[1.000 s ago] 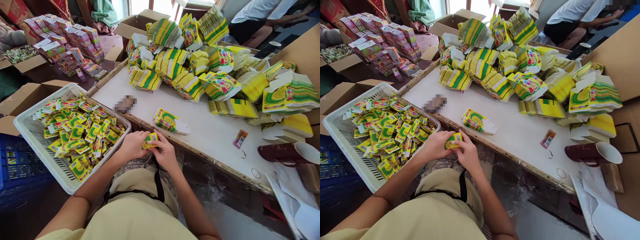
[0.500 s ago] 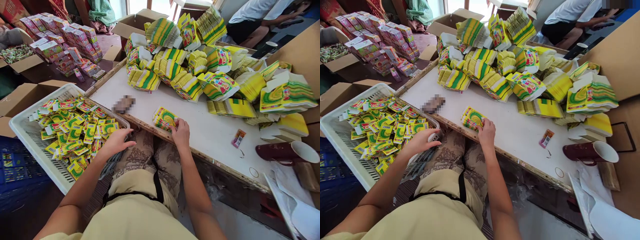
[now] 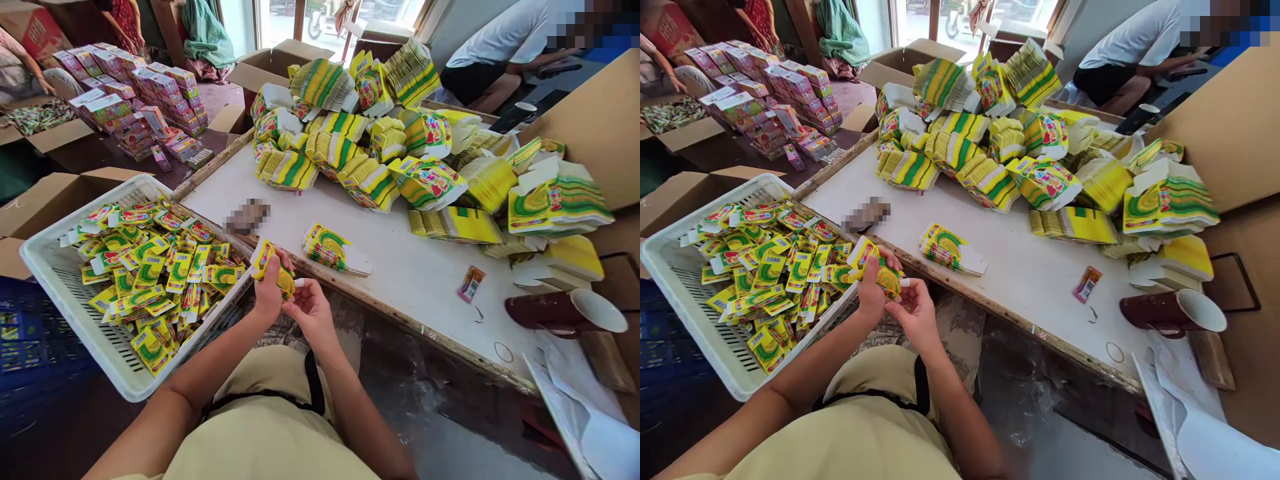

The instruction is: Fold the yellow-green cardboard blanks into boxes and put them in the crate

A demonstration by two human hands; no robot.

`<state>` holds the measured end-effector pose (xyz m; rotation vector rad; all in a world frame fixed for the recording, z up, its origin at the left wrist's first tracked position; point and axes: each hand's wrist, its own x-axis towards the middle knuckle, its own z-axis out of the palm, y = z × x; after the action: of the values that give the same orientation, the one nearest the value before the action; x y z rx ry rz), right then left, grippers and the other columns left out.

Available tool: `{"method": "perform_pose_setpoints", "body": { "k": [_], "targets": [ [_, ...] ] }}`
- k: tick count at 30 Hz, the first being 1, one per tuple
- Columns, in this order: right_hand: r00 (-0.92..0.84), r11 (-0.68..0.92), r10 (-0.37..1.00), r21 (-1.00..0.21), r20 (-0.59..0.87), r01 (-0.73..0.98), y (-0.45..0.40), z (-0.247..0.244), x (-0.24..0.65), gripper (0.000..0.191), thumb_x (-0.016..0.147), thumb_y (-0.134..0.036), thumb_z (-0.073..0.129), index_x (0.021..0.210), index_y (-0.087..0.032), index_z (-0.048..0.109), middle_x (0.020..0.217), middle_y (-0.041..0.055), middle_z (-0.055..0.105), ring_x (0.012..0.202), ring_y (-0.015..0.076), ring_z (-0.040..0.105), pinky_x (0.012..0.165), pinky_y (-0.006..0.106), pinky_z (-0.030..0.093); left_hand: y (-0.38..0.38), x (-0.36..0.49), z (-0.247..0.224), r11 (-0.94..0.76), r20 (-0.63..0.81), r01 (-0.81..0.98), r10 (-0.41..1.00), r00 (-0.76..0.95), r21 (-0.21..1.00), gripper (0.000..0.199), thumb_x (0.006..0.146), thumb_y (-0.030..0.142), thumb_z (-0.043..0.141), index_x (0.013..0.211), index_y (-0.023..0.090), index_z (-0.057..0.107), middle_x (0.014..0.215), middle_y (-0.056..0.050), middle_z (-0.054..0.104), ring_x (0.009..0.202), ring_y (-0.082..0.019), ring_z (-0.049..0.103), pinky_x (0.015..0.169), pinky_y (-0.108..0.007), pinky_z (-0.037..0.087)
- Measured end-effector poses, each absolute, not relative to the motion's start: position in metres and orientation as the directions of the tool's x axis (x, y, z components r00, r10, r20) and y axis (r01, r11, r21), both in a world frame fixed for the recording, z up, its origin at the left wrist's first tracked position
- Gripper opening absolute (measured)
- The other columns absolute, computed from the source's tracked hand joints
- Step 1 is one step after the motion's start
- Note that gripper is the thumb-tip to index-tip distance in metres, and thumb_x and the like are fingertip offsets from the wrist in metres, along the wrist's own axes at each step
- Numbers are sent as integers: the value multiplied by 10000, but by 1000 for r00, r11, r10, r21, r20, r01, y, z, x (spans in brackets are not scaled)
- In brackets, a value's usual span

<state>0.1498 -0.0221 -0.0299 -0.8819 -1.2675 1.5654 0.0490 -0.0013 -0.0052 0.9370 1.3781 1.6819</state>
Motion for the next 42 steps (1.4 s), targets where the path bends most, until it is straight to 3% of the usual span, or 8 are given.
{"method": "perform_pose_setpoints", "body": {
  "k": [8, 13, 20, 26, 29, 31, 36, 42],
  "targets": [
    [-203, 110, 976, -981, 77, 157, -10, -33, 169, 298, 773, -338, 706, 1027, -217, 607, 742, -30, 611, 656, 144, 558, 647, 281, 476, -9, 39, -14, -101, 118, 73, 949, -292, 992, 607, 699, 679, 650, 1055, 229, 452, 937, -20, 539, 803, -149, 533, 739, -308, 501],
    [-250, 130, 964, -982, 93, 137, -3, -38, 183, 169, 767, -350, 722, 747, -207, 634, 703, -23, 600, 644, 142, 520, 625, 274, 440, -8, 17, -14, -114, 112, -28, 992, -64, 993, 658, 478, 542, 882, 930, 187, 560, 837, -15, 640, 726, -156, 585, 667, -290, 506],
    [-237, 237, 950, -963, 203, 127, -1, -34, 182, 132, 844, -318, 652, 769, -221, 702, 734, 3, 657, 672, 167, 583, 626, 292, 470, -11, -6, -9, -119, 130, 170, 990, -57, 978, 327, 857, 489, 593, 849, 196, 737, 883, -52, 753, 844, -214, 687, 841, -378, 551],
    [-208, 572, 809, -651, 550, 499, 6, -21, 201, 200, 905, -208, 582, 875, -303, 756, 823, 32, 703, 803, 221, 587, 753, 388, 477, -15, -27, 22, -247, 218, 406, 969, 116, 880, 808, 819, 638, 589, 1463, 186, 403, 1492, -181, 459, 1384, -312, 433, 1146, -484, 341],
    [-392, 730, 678, -505, 622, 460, 2, -17, 198, 259, 906, -144, 571, 917, -336, 746, 836, 13, 708, 852, 214, 588, 880, 422, 459, -18, -20, 23, -176, 42, 651, 975, 217, 738, 995, 567, 594, 822, 1386, 162, 456, 1374, -202, 555, 1280, -371, 523, 1052, -511, 431],
    [-421, 769, 639, -513, 644, 382, -2, -21, 193, 255, 893, -154, 606, 1006, -353, 718, 975, 11, 708, 997, 222, 598, 1018, 463, 414, -20, -11, 17, -107, -98, 691, 963, 251, 715, 786, 622, 500, 797, 1273, 167, 510, 1155, -135, 671, 1054, -327, 654, 873, -443, 530],
    [25, 419, 902, -889, 431, 182, 0, -48, 184, 669, 881, -357, 651, 1476, -316, 346, 1489, 111, 442, 1376, 264, 425, 1108, 519, 387, -23, 7, 4, -152, -20, 629, 966, 258, 763, 555, 694, 253, 656, 1212, 199, 467, 1032, -49, 660, 866, -222, 657, 734, -316, 516],
    [-341, -152, 937, -965, -72, -215, 2, -53, 173, 564, 901, -586, 520, 1299, -191, 582, 1294, 137, 655, 1164, 278, 643, 976, 465, 539, -27, 17, -13, -307, 185, 622, 949, 255, 720, 798, 664, 237, 645, 1359, 198, 255, 1227, -124, 571, 960, -243, 638, 811, -365, 513]
  ]
}}
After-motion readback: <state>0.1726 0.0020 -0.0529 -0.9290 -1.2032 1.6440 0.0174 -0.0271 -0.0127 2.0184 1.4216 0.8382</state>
